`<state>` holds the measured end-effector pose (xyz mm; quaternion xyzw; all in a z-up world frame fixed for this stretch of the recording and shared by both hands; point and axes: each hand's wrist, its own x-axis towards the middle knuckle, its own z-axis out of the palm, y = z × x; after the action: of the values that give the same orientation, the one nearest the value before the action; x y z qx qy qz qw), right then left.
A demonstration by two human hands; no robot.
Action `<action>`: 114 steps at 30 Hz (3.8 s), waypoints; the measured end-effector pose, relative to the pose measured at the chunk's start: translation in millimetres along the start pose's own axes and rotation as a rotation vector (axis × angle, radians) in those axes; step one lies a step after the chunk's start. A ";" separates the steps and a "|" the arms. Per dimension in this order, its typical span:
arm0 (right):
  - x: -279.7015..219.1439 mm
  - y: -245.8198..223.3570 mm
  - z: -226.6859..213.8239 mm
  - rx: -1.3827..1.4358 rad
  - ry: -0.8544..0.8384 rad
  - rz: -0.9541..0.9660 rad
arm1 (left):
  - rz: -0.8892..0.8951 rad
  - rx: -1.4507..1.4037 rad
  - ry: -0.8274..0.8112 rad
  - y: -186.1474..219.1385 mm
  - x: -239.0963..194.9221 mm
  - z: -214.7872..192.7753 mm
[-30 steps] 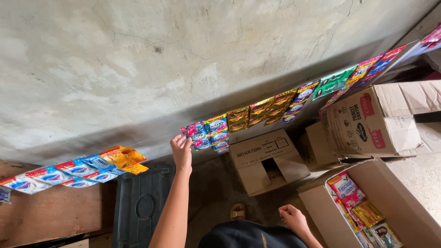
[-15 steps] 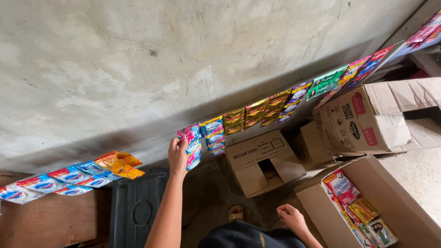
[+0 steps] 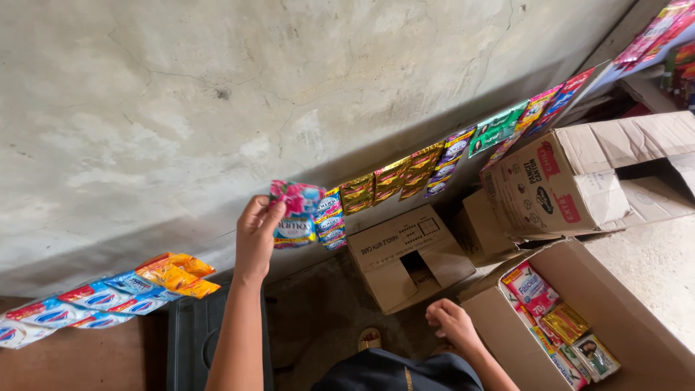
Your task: The person takes small product sachets, including hair conditioner packets, detergent sachets, and soap packets, one at a time from a display strip on the wall and places them into an open cardboard box on the floor. They occasionally turn a sachet over in their hands before adding it to the box.
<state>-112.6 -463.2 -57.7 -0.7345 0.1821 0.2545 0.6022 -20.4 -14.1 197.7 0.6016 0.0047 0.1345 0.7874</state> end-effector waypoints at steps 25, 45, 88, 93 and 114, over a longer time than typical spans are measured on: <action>-133.3 -216.3 25.2 0.048 -0.602 -0.221 | -0.270 0.480 -1.026 8.4 -73.4 144.4; -148.5 -239.0 28.1 0.657 -0.530 -0.029 | -0.232 0.125 -0.712 -106.7 -131.6 97.6; -110.2 -167.0 24.5 0.462 -0.136 -0.110 | -0.682 -0.942 -0.566 -57.5 -128.9 131.3; -115.7 -170.2 25.7 0.446 -0.159 -0.089 | -0.851 -0.620 -0.186 -76.0 -122.3 141.1; -150.4 -147.0 -7.6 0.138 -0.263 0.018 | -0.709 -0.564 -0.165 -70.5 -80.5 126.4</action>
<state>-147.9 -445.9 149.1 -0.6500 0.1249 0.3409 0.6676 -62.1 -168.2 153.3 0.3335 0.1110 -0.1955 0.9155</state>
